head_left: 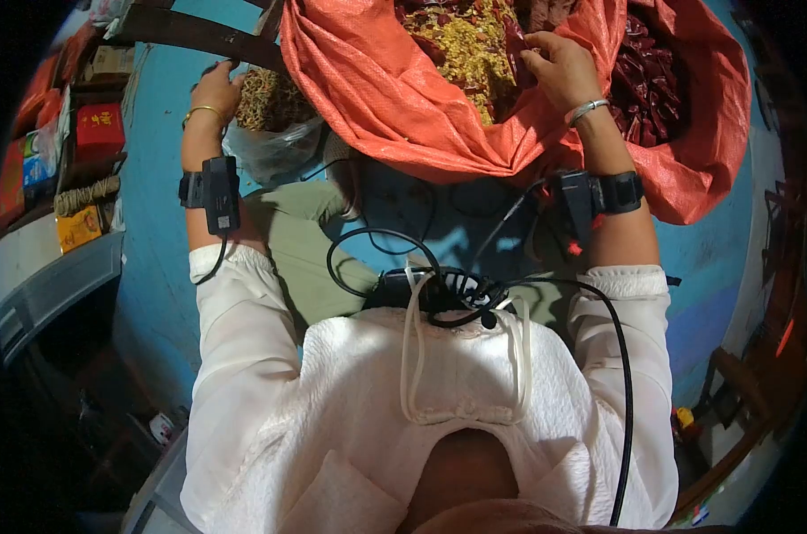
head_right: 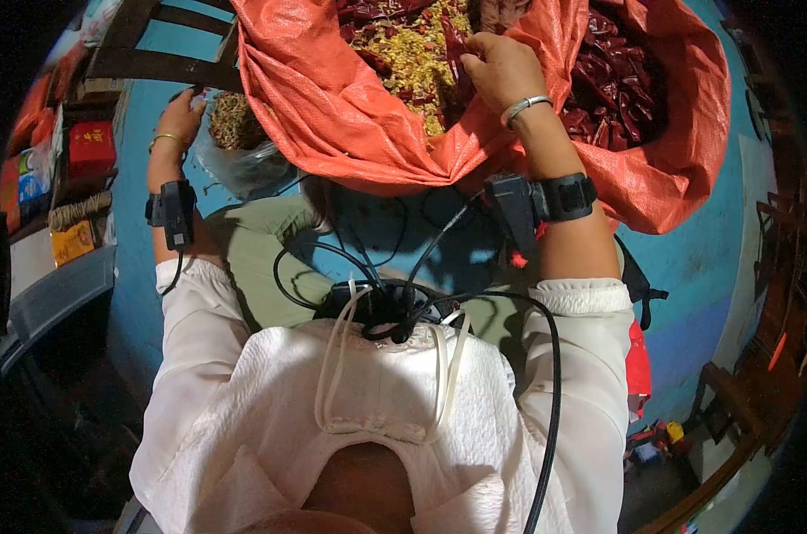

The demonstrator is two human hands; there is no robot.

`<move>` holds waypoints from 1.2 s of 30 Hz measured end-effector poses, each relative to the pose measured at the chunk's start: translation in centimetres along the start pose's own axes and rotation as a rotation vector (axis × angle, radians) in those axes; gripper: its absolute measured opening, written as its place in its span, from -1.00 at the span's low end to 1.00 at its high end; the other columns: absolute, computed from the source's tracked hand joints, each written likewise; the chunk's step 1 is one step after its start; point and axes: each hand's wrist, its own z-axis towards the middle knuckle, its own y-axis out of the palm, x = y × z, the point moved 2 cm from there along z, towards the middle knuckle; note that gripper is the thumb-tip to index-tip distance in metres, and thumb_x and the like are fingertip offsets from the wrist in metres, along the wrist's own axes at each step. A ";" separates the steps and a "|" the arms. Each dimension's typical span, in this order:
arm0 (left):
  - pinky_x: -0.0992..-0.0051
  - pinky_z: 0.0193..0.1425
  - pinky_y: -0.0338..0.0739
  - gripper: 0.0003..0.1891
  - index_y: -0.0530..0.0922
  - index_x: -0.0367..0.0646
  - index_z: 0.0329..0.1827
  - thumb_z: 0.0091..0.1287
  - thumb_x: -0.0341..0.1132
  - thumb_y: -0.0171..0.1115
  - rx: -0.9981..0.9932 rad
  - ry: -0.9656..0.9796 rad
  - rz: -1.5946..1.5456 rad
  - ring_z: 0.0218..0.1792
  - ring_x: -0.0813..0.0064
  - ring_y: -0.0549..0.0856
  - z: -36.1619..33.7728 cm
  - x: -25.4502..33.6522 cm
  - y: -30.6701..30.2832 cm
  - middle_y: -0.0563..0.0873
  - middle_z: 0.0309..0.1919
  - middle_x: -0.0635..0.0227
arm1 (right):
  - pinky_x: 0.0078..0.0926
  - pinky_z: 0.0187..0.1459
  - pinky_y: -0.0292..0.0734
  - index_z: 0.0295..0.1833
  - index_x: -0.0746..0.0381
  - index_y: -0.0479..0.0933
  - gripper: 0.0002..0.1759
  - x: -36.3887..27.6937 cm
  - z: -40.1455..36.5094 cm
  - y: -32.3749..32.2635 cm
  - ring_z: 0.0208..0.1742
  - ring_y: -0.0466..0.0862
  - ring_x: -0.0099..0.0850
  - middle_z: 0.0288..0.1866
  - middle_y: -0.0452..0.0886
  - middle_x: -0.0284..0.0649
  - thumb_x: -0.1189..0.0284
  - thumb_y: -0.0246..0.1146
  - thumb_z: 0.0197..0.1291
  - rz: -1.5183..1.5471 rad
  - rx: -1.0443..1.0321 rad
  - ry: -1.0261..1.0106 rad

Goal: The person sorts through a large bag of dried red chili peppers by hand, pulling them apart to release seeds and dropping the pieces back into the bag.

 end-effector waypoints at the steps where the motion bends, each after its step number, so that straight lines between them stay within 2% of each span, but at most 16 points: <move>1: 0.33 -0.21 0.46 -0.74 0.56 -0.17 -0.17 0.20 -0.21 0.09 0.003 -0.002 0.000 -0.33 0.17 0.62 0.1 0.1 -0.3 0.65 -0.31 0.22 | -0.30 -0.16 0.46 -0.18 0.18 0.56 -0.73 0.0 0.0 0.1 -0.23 0.58 -0.14 -0.30 0.59 -0.06 0.31 0.19 -0.01 0.020 -0.006 0.022; 3: 0.27 -0.14 0.44 -0.72 0.58 -0.18 -0.21 0.18 -0.17 0.10 -0.333 -0.090 0.012 -0.23 0.11 0.60 0.4 0.8 -0.6 0.65 -0.30 0.15 | -0.30 -0.16 0.46 -0.18 0.19 0.56 -0.72 0.2 0.1 0.3 -0.24 0.58 -0.13 -0.30 0.59 -0.05 0.31 0.19 -0.02 0.037 0.013 0.011; 4: 0.27 -0.14 0.44 -0.72 0.58 -0.18 -0.21 0.18 -0.17 0.10 -0.333 -0.087 0.010 -0.23 0.11 0.60 0.4 2.5 -1.8 0.65 -0.30 0.15 | -0.29 -0.16 0.46 -0.19 0.19 0.56 -0.72 0.3 0.1 0.4 -0.24 0.58 -0.13 -0.30 0.59 -0.05 0.30 0.19 -0.02 0.052 0.034 0.003; 6: 0.35 -0.18 0.47 -0.73 0.58 -0.19 -0.26 0.17 -0.17 0.11 -0.260 0.011 -0.295 -0.28 0.18 0.62 -0.6 7.5 -4.1 0.64 -0.38 0.13 | -0.29 -0.16 0.46 -0.19 0.19 0.56 -0.72 0.9 0.4 0.7 -0.25 0.58 -0.12 -0.32 0.59 -0.05 0.30 0.19 -0.02 0.024 0.043 0.014; 8: 0.61 -0.32 0.47 -0.77 0.58 -0.23 -0.25 0.19 -0.25 0.13 -0.045 0.169 -0.532 -0.44 0.59 0.61 -1.0 11.7 -4.4 0.65 -0.48 0.31 | -0.29 -0.17 0.46 -0.19 0.18 0.56 -0.72 1.1 0.7 0.6 -0.26 0.58 -0.12 -0.33 0.59 -0.04 0.30 0.19 -0.02 -0.009 0.052 0.026; 9: 0.64 -0.35 0.46 -0.79 0.58 -0.23 -0.25 0.19 -0.28 0.14 -0.010 0.243 -0.553 -0.46 0.64 0.60 -1.0 13.7 -4.5 0.65 -0.49 0.33 | -0.28 -0.17 0.46 -0.20 0.17 0.56 -0.73 0.8 0.7 0.6 -0.26 0.58 -0.11 -0.34 0.59 -0.04 0.29 0.19 -0.03 -0.002 0.026 0.035; 12: 0.58 -0.25 0.48 -0.80 0.57 -0.20 -0.23 0.18 -0.29 0.15 0.007 0.393 -0.639 -0.36 0.55 0.63 0.3 18.3 -2.6 0.66 -0.39 0.30 | -0.26 -0.18 0.46 -0.20 0.14 0.56 -0.74 0.2 0.9 0.8 -0.27 0.57 -0.10 -0.35 0.58 -0.04 0.30 0.18 -0.03 0.002 -0.010 0.024; 14: 0.51 -0.20 0.49 -0.80 0.57 -0.14 -0.21 0.14 -0.27 0.18 0.043 0.481 -0.615 -0.30 0.34 0.64 1.8 20.9 -1.6 0.65 -0.34 0.25 | -0.24 -0.18 0.45 -0.21 0.14 0.56 -0.75 0.2 1.3 0.9 -0.26 0.57 -0.10 -0.33 0.58 -0.04 0.31 0.18 -0.03 -0.035 -0.011 0.017; 16: 0.46 -0.19 0.49 -0.80 0.58 -0.10 -0.21 0.11 -0.27 0.19 0.022 0.462 -0.607 -0.30 0.28 0.62 3.6 21.7 0.7 0.64 -0.34 0.25 | -0.23 -0.18 0.45 -0.23 0.15 0.55 -0.77 0.1 1.3 0.6 -0.25 0.57 -0.10 -0.32 0.58 -0.05 0.31 0.17 -0.02 -0.024 -0.021 0.054; 19: 0.40 -0.21 0.49 -0.82 0.59 -0.03 -0.22 0.11 -0.28 0.19 0.106 0.403 -0.312 -0.30 0.27 0.61 5.5 21.8 2.2 0.61 -0.35 0.28 | -0.20 -0.20 0.44 -0.23 0.15 0.53 -0.78 0.8 1.0 0.5 -0.26 0.56 -0.10 -0.36 0.58 -0.07 0.31 0.17 0.00 -0.059 -0.010 0.040; 22: 0.35 -0.21 0.48 -0.83 0.59 0.05 -0.21 0.12 -0.30 0.16 0.135 0.412 -0.230 -0.27 0.26 0.59 5.9 22.5 2.4 0.57 -0.33 0.33 | -0.20 -0.20 0.45 -0.23 0.15 0.53 -0.79 1.1 0.6 0.0 -0.26 0.56 -0.10 -0.35 0.58 -0.07 0.32 0.17 0.00 -0.078 -0.039 0.022; 26: 0.37 -0.22 0.47 -0.81 0.58 0.12 -0.23 0.11 -0.33 0.10 0.018 0.489 -0.224 -0.25 0.27 0.57 5.9 23.8 3.0 0.55 -0.31 0.36 | -0.19 -0.20 0.45 -0.24 0.15 0.53 -0.79 1.1 0.4 -0.1 -0.27 0.56 -0.10 -0.35 0.58 -0.07 0.32 0.17 0.00 -0.050 -0.068 0.014; 30: 0.34 -0.23 0.48 -0.83 0.59 0.06 -0.27 0.09 -0.33 0.09 0.082 0.538 -0.062 -0.27 0.26 0.58 6.5 24.1 4.3 0.54 -0.31 0.34 | -0.20 -0.20 0.46 -0.23 0.14 0.54 -0.79 1.2 0.5 -0.2 -0.27 0.57 -0.11 -0.35 0.58 -0.06 0.32 0.16 0.00 -0.038 -0.086 0.020; 34: 0.35 -0.24 0.48 -0.86 0.60 0.05 -0.29 0.09 -0.28 0.15 -0.002 0.451 -0.096 -0.29 0.23 0.58 6.9 24.0 3.7 0.58 -0.36 0.29 | -0.20 -0.20 0.46 -0.22 0.13 0.53 -0.78 1.3 0.6 -0.4 -0.26 0.57 -0.11 -0.34 0.58 -0.06 0.31 0.15 0.01 -0.023 -0.101 0.022; 35: 0.44 -0.33 0.49 -0.87 0.60 -0.05 -0.31 0.11 -0.27 0.20 0.078 0.498 -0.199 -0.37 0.36 0.61 7.2 23.6 3.8 0.62 -0.42 0.36 | -0.20 -0.20 0.46 -0.22 0.13 0.53 -0.78 1.3 0.7 -0.4 -0.26 0.57 -0.11 -0.34 0.58 -0.06 0.31 0.15 0.01 -0.021 -0.101 0.022; 36: 0.44 -0.33 0.49 -0.87 0.60 -0.05 -0.31 0.11 -0.27 0.20 0.078 0.498 -0.197 -0.37 0.36 0.61 7.5 23.2 4.4 0.62 -0.42 0.36 | -0.20 -0.20 0.46 -0.22 0.13 0.53 -0.78 1.2 0.8 -0.4 -0.26 0.57 -0.11 -0.34 0.58 -0.07 0.31 0.16 0.01 -0.037 -0.096 0.032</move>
